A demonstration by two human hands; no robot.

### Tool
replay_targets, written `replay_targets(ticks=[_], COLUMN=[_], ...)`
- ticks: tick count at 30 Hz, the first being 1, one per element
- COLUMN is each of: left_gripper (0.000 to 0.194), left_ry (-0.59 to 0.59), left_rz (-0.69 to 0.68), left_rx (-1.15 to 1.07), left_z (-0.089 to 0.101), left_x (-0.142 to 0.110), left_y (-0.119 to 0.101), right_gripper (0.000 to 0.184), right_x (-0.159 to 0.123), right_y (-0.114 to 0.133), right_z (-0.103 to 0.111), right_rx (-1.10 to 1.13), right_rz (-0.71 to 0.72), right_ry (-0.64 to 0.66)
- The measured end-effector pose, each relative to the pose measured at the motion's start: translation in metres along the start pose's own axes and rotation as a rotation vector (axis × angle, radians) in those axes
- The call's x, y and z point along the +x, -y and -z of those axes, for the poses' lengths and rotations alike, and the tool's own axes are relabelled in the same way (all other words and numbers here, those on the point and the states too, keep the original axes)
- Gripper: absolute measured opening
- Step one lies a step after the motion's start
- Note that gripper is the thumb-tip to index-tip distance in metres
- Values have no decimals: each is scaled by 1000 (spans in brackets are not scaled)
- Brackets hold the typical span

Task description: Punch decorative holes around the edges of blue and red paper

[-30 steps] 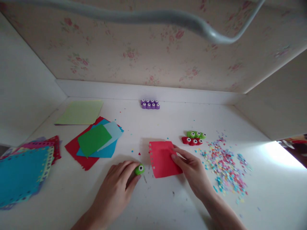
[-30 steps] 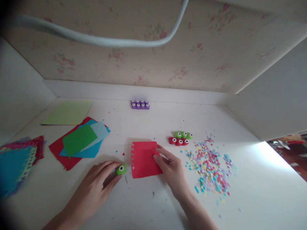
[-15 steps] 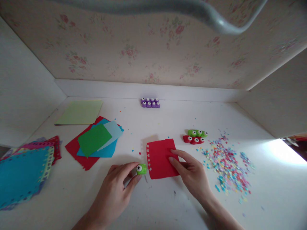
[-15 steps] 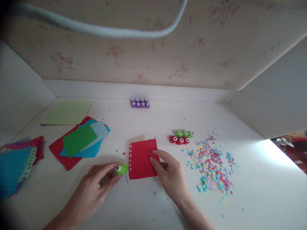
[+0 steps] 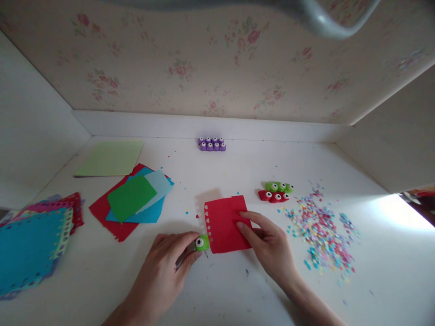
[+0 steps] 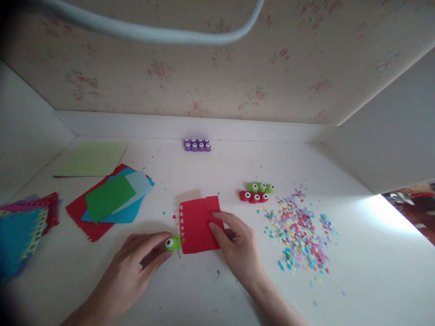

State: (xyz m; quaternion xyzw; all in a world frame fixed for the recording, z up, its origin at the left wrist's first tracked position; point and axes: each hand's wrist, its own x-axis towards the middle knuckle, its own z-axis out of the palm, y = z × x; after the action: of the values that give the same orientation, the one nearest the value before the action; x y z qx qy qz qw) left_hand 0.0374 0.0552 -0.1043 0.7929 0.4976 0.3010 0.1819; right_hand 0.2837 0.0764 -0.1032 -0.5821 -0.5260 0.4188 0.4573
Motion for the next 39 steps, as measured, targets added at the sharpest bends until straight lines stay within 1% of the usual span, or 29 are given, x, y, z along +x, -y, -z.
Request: replay_targets(ticks=[11, 18, 27, 30, 33, 36, 38, 39], left_gripper=[23, 25, 24, 25, 23, 23, 24, 25], left_ry=[4, -27, -35, -30, -12, 2, 7, 6], left_rz=[-5, 4, 8, -14, -66, -123, -153, -160], left_rx=[-5, -1, -17, -13, 0, 53, 95, 111], left_z=[0, 0, -2, -1, -1, -2, -2, -2], left_x=[0, -1, -4, -3, -1, 0, 0, 0], left_y=[0, 0, 3, 2, -1, -3, -3, -3], right_gripper=[22, 18, 17, 17, 18, 19, 23, 25], right_x=[-1, -1, -2, -4, -5, -7, -8, -8], right_y=[2, 2, 0, 0, -1, -2, -1, 0], right_z=[0, 0, 0, -1, -3, -2, 0, 1], right_rx=[-38, -44, -42, -53, -66, -185, -349, -439], right_rz=[22, 54, 50, 65, 86, 169, 260, 313], right_ry=[-32, -22, -10, -5, 14, 69, 87, 74])
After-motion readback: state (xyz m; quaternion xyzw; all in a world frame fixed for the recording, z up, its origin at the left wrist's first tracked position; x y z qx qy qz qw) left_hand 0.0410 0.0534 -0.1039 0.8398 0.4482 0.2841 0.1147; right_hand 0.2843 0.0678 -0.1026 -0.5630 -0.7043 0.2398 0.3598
